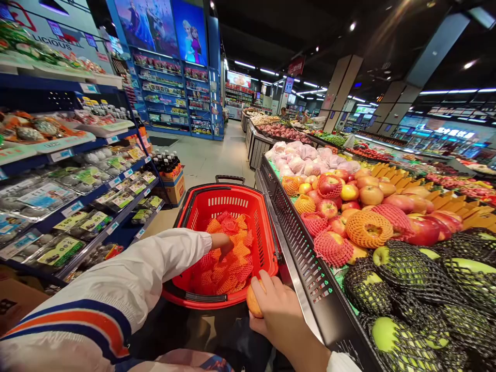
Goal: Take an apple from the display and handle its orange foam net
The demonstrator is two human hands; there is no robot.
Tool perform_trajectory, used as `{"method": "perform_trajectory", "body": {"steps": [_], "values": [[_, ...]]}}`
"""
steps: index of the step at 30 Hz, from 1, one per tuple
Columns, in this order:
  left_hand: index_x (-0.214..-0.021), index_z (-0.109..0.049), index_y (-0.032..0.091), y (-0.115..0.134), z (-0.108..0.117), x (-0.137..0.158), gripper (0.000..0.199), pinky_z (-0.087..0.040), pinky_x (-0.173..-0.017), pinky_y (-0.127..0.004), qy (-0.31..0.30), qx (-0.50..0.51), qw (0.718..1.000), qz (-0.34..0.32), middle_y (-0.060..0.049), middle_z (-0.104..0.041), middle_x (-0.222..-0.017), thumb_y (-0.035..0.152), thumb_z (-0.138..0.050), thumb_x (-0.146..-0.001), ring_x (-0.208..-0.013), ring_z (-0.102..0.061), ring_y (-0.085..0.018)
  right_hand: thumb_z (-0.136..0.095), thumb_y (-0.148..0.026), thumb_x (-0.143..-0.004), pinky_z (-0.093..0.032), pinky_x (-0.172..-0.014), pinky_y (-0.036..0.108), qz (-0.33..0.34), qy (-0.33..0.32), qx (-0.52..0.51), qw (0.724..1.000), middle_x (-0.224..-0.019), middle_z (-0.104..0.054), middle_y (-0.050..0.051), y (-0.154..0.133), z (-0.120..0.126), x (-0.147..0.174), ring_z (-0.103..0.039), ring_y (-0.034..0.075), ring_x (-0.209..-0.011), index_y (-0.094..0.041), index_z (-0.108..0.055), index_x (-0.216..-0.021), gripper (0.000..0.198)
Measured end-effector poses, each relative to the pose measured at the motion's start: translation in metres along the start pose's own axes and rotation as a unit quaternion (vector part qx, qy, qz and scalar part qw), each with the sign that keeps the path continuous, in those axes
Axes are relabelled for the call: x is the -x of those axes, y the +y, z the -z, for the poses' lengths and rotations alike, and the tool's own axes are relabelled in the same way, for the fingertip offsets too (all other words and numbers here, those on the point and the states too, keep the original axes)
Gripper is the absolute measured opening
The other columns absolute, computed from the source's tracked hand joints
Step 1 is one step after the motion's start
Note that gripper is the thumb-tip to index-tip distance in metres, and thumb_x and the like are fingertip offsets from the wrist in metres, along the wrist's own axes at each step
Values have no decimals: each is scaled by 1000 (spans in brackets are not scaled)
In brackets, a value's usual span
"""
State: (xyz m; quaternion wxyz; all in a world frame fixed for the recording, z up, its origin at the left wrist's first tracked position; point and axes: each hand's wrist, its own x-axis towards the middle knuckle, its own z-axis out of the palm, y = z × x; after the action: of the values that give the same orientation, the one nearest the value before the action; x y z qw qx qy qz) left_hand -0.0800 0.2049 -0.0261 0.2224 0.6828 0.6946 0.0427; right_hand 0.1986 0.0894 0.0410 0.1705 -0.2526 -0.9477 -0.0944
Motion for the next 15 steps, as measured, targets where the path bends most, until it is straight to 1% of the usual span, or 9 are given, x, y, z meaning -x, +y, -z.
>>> {"method": "perform_trajectory", "body": {"steps": [3,4,5,7,8,10,12,14,15], "values": [[-85,-67,12,17,20,3,18,-54,-75,-38,-50,-62,997,0,-4,-67,-81,29,-72,-85,-74,-63,-19,-66,-26,-67,-56,-70,34,-3,-30,-2,1000,-128,-67,11,0,4,-1,-67,28,-97,-20,-62,-123,57],[-85,-68,10,22,29,8,12,-53,-78,-39,-48,-81,996,-11,-7,-68,-85,20,-74,-80,-77,-64,-20,-67,-27,-67,-56,-71,35,-6,-36,-3,999,-128,-67,12,0,5,-1,-68,28,-97,-20,-62,-123,57],[-87,-69,8,28,39,16,12,-51,-82,-40,-36,-96,994,-28,-10,-69,-94,9,-73,-76,-82,-65,-22,-67,-27,-67,-56,-71,36,-8,-43,-7,999,-128,-67,12,0,6,-2,-68,29,-98,-20,-62,-124,57],[-103,-68,6,36,58,42,35,-47,-87,-38,-2,-116,991,-71,-17,-63,-120,-6,-63,-70,-93,-64,-25,-67,-28,-68,-57,-73,37,-20,-60,-23,998,-130,-66,12,-1,8,-3,-67,30,-100,-20,-62,-126,58],[-112,-66,8,39,65,59,46,-46,-85,-36,13,-119,988,-96,-17,-59,-127,-9,-57,-70,-97,-64,-26,-67,-28,-69,-57,-75,38,-32,-70,-36,996,-131,-65,12,-2,9,-3,-67,31,-103,-20,-62,-127,59],[-119,-62,15,43,74,99,50,-46,-81,-33,40,-100,982,-156,-12,-60,-125,-6,-51,-74,-100,-63,-26,-67,-29,-68,-57,-79,40,-69,-98,-75,990,-133,-63,11,-5,13,-4,-66,32,-107,-21,-59,-131,64],[-113,-62,17,44,69,140,37,-46,-81,-33,105,-15,970,-219,-10,-64,-114,5,-54,-79,-102,-63,-27,-70,-32,-64,-55,-85,42,-119,-129,-133,975,-136,-61,12,-9,18,-6,-66,33,-107,-22,-54,-137,75],[-104,-61,20,44,50,173,31,-44,-85,-34,140,83,961,-224,-7,-67,-106,10,-55,-76,-99,-63,-25,-73,-35,-60,-53,-92,44,-146,-159,-207,954,-141,-58,12,-14,24,-7,-65,33,-110,-23,-46,-144,90],[-101,-60,20,44,37,185,29,-44,-83,-32,149,134,959,-203,-5,-68,-100,11,-54,-74,-94,-64,-24,-74,-37,-58,-51,-95,43,-144,-172,-244,943,-143,-56,12,-16,26,-6,-65,33,-112,-24,-41,-148,97]]}}
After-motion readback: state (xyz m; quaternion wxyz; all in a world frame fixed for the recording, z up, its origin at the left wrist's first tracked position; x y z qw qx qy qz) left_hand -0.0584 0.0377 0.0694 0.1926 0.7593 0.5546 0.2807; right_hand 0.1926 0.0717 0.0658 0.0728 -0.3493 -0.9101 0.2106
